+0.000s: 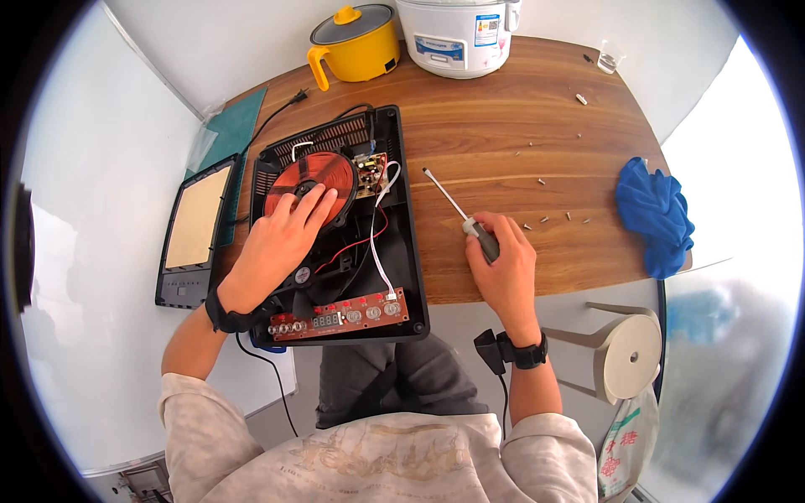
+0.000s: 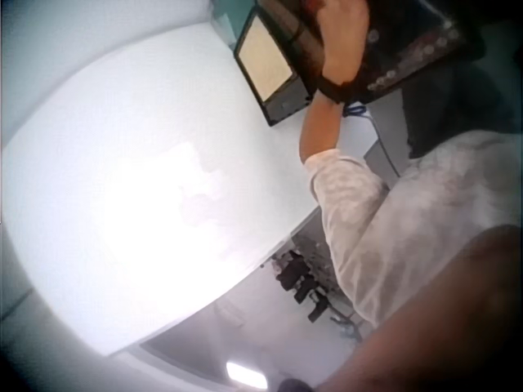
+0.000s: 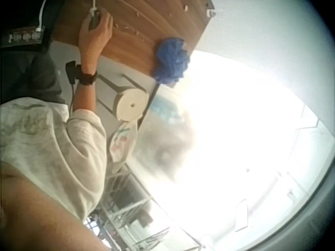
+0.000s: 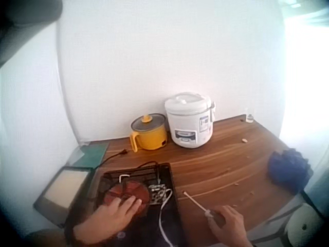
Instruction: The person uses a screwdriver to tighten screws on a circuit board inside an open black appliance. They then place a red fan blade onto the central motor shaft and spin it by hand.
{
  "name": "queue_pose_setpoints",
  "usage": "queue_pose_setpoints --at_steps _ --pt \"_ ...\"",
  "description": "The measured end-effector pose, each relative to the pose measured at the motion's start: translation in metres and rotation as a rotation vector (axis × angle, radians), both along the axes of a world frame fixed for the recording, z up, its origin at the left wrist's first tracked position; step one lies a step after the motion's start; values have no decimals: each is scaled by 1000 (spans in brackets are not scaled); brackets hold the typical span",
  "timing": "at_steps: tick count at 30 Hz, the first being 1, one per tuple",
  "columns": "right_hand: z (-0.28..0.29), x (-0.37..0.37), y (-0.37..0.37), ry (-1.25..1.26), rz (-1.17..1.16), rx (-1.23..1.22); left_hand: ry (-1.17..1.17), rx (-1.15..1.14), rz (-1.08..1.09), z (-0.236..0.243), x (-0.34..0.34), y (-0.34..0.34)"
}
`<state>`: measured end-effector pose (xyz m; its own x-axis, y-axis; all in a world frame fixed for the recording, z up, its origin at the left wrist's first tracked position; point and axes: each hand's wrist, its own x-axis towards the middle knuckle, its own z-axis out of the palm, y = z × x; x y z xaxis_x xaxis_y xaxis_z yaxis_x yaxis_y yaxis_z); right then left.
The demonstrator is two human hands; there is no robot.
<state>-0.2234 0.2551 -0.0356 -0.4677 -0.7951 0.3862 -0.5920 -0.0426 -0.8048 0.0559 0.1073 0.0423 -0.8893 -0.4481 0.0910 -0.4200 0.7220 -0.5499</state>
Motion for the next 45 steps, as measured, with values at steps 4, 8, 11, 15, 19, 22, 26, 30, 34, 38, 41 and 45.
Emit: queue_pose_setpoints --at_steps 4,8,11,15,19,22,26,30,34,38,41,45 --pt "1 0 0 -11 -2 -5 49 -11 10 0 7 3" --pt "-1 0 1 9 0 -10 83 87 31 1 7 2" --pt "-2 -1 1 -4 0 -13 112 227 52 2 5 3" --pt "-4 -3 2 -23 -3 -10 213 534 128 21 8 2" --pt "-2 3 1 -8 -15 -10 439 693 309 37 21 -18" --pt "-4 4 1 69 -18 -30 563 591 394 20 46 -46" --pt "-8 9 0 228 6 -19 643 820 593 17 60 -61" --pt "-6 8 1 390 48 13 803 972 620 5 64 -62" --pt "5 5 3 384 138 73 855 975 562 -6 76 -58" --pt "28 7 6 338 158 131 745 679 306 -7 92 -43" --pt "46 10 1 399 118 84 763 848 478 -2 96 -28" --pt "76 27 -20 470 192 -8 813 866 411 -5 103 -29"
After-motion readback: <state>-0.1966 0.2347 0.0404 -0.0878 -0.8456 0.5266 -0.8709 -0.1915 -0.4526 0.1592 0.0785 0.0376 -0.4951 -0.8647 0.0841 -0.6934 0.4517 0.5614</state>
